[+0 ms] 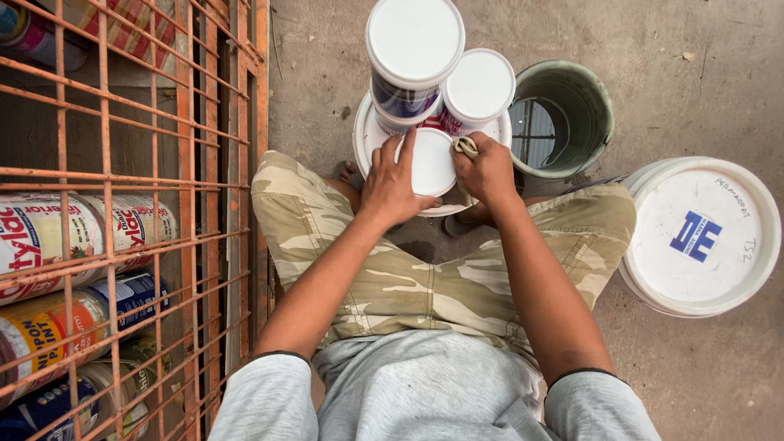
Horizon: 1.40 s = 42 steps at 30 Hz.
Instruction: The person wipes the lids and sides of several small white and blue paint containers using a cloth, then places them on top of a larger paint bucket.
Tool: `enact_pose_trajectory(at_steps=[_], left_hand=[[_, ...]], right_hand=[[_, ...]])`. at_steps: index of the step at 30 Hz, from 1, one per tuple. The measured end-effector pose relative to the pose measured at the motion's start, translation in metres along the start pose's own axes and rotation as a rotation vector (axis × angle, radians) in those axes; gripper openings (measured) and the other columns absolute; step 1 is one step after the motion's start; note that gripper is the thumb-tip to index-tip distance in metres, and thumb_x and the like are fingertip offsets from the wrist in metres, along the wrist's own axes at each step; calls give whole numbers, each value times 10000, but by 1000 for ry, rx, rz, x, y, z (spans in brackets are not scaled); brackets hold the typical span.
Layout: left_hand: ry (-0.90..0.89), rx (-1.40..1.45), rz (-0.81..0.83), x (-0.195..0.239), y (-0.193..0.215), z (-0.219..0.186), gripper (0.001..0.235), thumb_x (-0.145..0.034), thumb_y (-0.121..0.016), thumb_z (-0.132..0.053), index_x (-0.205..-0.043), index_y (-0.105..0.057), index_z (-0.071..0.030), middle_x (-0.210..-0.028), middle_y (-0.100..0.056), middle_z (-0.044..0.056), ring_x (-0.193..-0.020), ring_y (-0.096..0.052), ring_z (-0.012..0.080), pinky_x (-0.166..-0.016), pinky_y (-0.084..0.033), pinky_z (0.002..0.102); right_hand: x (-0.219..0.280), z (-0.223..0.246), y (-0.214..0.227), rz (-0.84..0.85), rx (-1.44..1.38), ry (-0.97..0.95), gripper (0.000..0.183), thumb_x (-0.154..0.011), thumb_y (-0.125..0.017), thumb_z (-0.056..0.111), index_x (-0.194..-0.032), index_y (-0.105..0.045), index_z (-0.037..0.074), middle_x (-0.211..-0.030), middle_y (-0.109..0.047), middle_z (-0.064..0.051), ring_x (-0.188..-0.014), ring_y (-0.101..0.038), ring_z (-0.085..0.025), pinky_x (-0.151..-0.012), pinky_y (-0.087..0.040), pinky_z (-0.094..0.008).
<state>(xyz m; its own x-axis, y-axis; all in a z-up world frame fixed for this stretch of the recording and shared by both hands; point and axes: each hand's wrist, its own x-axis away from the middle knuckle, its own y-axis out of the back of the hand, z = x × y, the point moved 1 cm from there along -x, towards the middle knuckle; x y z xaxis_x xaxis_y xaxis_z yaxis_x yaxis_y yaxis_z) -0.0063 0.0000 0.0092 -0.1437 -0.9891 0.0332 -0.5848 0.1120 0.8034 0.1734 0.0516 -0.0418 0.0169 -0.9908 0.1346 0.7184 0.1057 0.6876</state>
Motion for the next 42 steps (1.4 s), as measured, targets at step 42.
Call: enact_pose_trajectory(at_steps=[42], left_hand=[[3, 174, 186, -2, 8, 49, 1010, -502, -696, -516, -1378, -308, -198, -1353, -414, -5, -1241, -375, 246, -895, -365, 525]], right_hand=[[50, 75, -3, 281, 569, 738, 341, -642, -607, 265, -965, -666, 174, -788, -505, -96, -776, -585, -310, -587, -521, -408]])
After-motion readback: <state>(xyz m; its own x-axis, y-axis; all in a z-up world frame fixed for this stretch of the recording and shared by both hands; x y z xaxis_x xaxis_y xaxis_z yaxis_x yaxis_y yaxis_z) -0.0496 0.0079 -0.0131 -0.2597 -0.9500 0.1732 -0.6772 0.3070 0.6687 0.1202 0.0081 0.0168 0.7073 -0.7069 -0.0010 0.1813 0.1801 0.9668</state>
